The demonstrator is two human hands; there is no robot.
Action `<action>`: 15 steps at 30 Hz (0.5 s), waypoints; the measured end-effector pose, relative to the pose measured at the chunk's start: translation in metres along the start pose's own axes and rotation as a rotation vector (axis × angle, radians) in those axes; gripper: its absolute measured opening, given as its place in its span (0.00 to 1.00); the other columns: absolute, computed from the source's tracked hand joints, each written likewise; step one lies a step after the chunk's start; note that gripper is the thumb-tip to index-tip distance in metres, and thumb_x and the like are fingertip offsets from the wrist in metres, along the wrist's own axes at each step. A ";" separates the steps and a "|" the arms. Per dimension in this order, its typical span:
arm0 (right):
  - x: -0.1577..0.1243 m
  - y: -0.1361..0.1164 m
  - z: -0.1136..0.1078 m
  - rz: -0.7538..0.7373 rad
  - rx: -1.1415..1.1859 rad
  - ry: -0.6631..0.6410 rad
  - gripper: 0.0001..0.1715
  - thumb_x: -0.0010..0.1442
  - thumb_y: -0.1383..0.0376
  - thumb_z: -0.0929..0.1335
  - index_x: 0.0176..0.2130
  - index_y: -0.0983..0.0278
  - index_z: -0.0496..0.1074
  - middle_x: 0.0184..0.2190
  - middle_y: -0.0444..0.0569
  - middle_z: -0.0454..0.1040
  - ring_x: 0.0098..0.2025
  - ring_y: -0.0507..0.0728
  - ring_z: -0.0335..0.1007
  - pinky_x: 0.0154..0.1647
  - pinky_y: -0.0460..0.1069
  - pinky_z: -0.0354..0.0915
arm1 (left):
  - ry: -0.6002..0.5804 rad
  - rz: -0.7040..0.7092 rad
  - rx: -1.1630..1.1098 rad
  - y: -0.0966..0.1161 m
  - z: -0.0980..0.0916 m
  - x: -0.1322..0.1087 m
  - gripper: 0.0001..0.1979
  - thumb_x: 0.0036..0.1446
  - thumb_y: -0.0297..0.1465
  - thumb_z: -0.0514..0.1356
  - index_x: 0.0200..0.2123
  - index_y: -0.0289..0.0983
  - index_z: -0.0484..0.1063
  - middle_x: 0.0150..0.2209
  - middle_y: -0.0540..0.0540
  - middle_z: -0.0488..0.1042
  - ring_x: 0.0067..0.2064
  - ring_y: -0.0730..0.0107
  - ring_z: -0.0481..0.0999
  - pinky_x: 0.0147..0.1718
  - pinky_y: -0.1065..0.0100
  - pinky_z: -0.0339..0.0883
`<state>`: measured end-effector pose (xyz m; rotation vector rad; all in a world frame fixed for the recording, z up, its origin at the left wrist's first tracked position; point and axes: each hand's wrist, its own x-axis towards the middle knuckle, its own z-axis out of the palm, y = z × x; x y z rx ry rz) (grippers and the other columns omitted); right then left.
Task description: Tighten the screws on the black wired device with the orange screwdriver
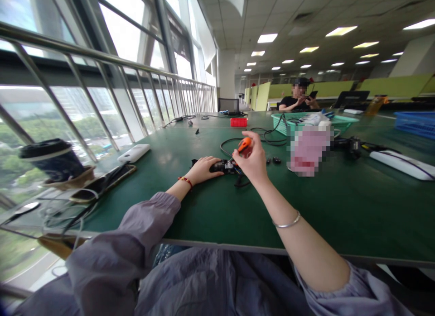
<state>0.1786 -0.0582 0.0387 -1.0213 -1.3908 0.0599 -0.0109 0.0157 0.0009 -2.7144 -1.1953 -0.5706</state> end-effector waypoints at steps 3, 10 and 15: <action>0.000 0.003 0.002 0.007 0.025 0.010 0.39 0.44 0.58 0.70 0.54 0.60 0.58 0.36 0.45 0.69 0.28 0.52 0.65 0.24 0.46 0.60 | 0.000 0.001 -0.008 0.000 0.000 0.000 0.27 0.54 0.50 0.57 0.52 0.40 0.67 0.49 0.43 0.72 0.50 0.56 0.71 0.50 0.59 0.62; 0.000 0.000 -0.001 0.051 -0.070 -0.026 0.14 0.51 0.55 0.67 0.35 0.62 0.70 0.23 0.42 0.67 0.24 0.52 0.63 0.32 0.49 0.62 | -0.006 -0.006 0.002 0.001 -0.001 0.000 0.28 0.54 0.49 0.58 0.52 0.39 0.67 0.48 0.43 0.72 0.50 0.56 0.71 0.49 0.60 0.62; 0.000 0.005 0.002 0.034 0.000 0.037 0.37 0.45 0.59 0.70 0.53 0.62 0.61 0.33 0.45 0.69 0.30 0.54 0.66 0.28 0.48 0.63 | -0.002 0.003 -0.004 0.000 -0.001 -0.001 0.28 0.54 0.49 0.58 0.52 0.39 0.67 0.48 0.43 0.72 0.50 0.57 0.71 0.50 0.60 0.62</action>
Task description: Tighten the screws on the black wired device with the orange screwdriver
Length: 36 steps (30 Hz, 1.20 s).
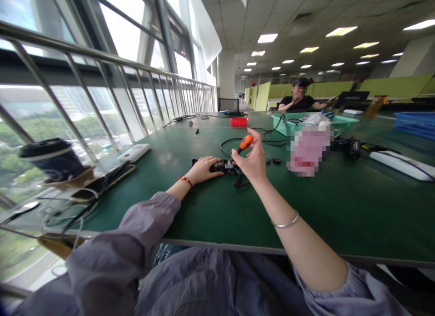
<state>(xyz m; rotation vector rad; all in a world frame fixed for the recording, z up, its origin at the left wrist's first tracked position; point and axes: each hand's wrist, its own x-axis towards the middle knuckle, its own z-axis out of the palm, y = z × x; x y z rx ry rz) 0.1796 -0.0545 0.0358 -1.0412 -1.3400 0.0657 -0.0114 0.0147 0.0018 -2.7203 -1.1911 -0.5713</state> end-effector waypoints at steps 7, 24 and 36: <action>0.002 -0.003 -0.005 0.072 -0.096 0.016 0.13 0.51 0.55 0.66 0.24 0.62 0.68 0.20 0.44 0.68 0.24 0.53 0.64 0.28 0.48 0.60 | -0.007 -0.009 0.000 0.000 0.000 0.000 0.28 0.54 0.50 0.58 0.53 0.39 0.67 0.47 0.43 0.72 0.49 0.56 0.71 0.49 0.59 0.62; 0.002 -0.003 -0.008 0.115 -0.132 0.074 0.11 0.47 0.62 0.64 0.17 0.61 0.63 0.16 0.42 0.65 0.22 0.53 0.62 0.27 0.47 0.58 | -0.009 -0.007 0.003 0.000 0.000 0.000 0.28 0.54 0.50 0.57 0.53 0.39 0.67 0.48 0.42 0.71 0.50 0.55 0.70 0.50 0.59 0.62; 0.007 0.008 -0.006 0.063 -0.063 0.014 0.15 0.44 0.57 0.70 0.33 0.60 0.66 0.22 0.40 0.66 0.23 0.52 0.62 0.26 0.48 0.60 | -0.001 0.004 0.007 -0.001 0.000 0.000 0.28 0.54 0.49 0.57 0.53 0.39 0.67 0.48 0.43 0.72 0.49 0.56 0.71 0.49 0.60 0.62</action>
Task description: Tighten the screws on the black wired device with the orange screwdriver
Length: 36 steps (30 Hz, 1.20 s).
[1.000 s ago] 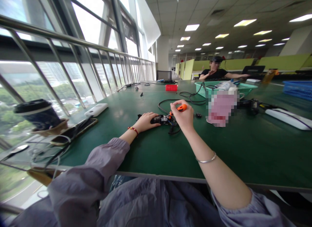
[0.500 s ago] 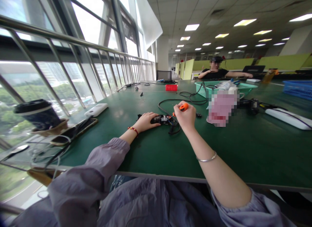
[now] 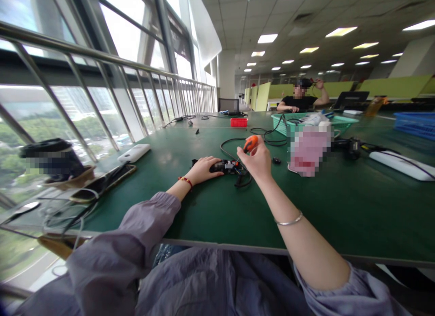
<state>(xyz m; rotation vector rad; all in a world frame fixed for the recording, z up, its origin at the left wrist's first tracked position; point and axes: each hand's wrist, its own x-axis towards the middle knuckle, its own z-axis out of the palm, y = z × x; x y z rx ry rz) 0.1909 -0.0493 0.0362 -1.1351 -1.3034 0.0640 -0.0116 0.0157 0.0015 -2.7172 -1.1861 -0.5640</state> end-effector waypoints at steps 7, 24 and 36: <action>-0.003 -0.007 -0.004 0.050 -0.045 -0.020 0.08 0.48 0.59 0.66 0.24 0.62 0.69 0.20 0.44 0.68 0.24 0.54 0.64 0.28 0.48 0.60 | 0.007 0.001 0.041 0.001 0.000 -0.001 0.28 0.55 0.49 0.57 0.53 0.39 0.67 0.48 0.43 0.71 0.50 0.56 0.69 0.50 0.60 0.61; 0.008 0.011 -0.006 -0.013 -0.018 -0.220 0.14 0.49 0.61 0.68 0.38 0.61 0.67 0.23 0.40 0.66 0.22 0.50 0.61 0.27 0.46 0.59 | -0.027 0.042 0.055 -0.025 0.004 0.027 0.26 0.57 0.48 0.56 0.51 0.36 0.68 0.46 0.42 0.73 0.48 0.57 0.70 0.49 0.58 0.62; -0.015 0.026 -0.015 0.108 0.116 -0.320 0.13 0.55 0.59 0.67 0.40 0.61 0.66 0.23 0.40 0.66 0.22 0.50 0.63 0.25 0.46 0.62 | 0.014 0.004 -0.028 -0.026 0.008 0.023 0.27 0.56 0.47 0.57 0.53 0.36 0.66 0.47 0.42 0.72 0.47 0.58 0.71 0.49 0.59 0.63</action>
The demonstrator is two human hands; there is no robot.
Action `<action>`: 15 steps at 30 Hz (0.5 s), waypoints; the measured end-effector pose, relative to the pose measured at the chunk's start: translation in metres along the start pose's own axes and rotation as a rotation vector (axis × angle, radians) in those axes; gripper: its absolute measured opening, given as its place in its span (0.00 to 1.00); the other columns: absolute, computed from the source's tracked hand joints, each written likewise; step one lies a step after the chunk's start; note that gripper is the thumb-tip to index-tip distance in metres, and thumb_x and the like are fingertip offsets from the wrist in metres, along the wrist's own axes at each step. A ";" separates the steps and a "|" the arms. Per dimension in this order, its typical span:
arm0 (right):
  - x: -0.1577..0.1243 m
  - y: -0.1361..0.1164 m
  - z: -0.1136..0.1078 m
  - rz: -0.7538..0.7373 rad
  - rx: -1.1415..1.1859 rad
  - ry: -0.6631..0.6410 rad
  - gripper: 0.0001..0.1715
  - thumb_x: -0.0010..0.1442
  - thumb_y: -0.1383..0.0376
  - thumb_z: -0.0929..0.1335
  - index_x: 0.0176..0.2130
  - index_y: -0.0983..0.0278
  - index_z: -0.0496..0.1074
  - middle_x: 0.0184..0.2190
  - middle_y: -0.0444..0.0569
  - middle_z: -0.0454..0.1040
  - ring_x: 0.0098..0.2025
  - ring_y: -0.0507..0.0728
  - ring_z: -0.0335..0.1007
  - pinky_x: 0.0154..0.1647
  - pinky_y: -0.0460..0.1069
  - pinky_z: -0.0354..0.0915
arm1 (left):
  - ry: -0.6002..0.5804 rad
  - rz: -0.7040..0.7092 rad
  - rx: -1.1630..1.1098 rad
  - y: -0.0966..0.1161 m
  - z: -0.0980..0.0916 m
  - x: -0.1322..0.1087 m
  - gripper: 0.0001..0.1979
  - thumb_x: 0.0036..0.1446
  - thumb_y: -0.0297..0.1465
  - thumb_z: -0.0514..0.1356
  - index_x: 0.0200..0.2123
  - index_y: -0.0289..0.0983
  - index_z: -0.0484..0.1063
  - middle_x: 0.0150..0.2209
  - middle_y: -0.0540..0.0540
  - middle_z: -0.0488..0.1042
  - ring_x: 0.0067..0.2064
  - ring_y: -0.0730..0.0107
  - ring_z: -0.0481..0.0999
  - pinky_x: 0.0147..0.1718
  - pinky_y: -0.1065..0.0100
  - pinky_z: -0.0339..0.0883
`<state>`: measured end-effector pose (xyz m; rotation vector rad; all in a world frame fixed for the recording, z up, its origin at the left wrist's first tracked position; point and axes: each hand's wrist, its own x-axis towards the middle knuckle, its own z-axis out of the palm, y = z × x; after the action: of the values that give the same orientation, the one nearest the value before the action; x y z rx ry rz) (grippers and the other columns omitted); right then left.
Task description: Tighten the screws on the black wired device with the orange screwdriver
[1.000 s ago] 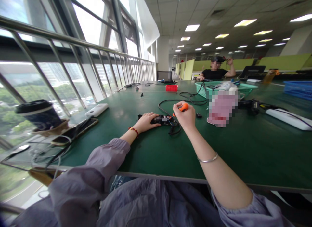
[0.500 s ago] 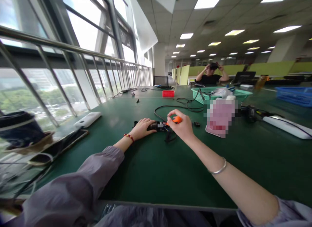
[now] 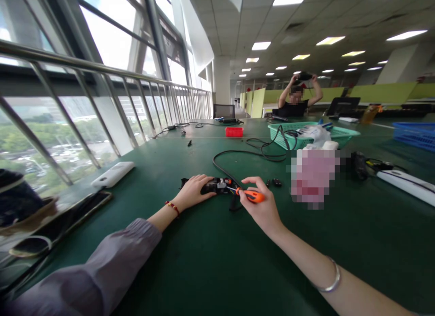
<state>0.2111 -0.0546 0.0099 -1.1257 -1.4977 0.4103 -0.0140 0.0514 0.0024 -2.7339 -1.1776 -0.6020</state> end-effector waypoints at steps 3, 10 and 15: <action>-0.002 -0.002 0.001 -0.046 0.076 0.074 0.21 0.52 0.61 0.69 0.46 0.60 0.63 0.30 0.43 0.68 0.27 0.51 0.67 0.28 0.46 0.64 | 0.005 0.005 -0.017 0.000 -0.001 -0.001 0.27 0.57 0.47 0.56 0.53 0.35 0.66 0.47 0.42 0.72 0.48 0.58 0.70 0.50 0.59 0.62; -0.006 -0.010 0.004 0.063 -0.015 0.013 0.10 0.57 0.58 0.65 0.36 0.62 0.68 0.20 0.40 0.65 0.18 0.48 0.58 0.21 0.45 0.58 | 0.062 -0.006 -0.028 0.002 -0.006 -0.006 0.22 0.60 0.43 0.53 0.53 0.38 0.66 0.50 0.43 0.69 0.52 0.59 0.67 0.56 0.57 0.56; -0.003 -0.004 0.007 -0.034 0.057 0.177 0.20 0.52 0.61 0.69 0.44 0.61 0.63 0.34 0.45 0.68 0.27 0.51 0.65 0.28 0.47 0.65 | 0.096 -0.113 -0.015 0.003 -0.005 -0.011 0.23 0.60 0.42 0.53 0.55 0.37 0.65 0.49 0.42 0.70 0.52 0.58 0.66 0.55 0.56 0.56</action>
<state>0.2027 -0.0568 0.0093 -1.0623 -1.3404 0.3201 -0.0203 0.0413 0.0029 -2.6312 -1.3168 -0.7489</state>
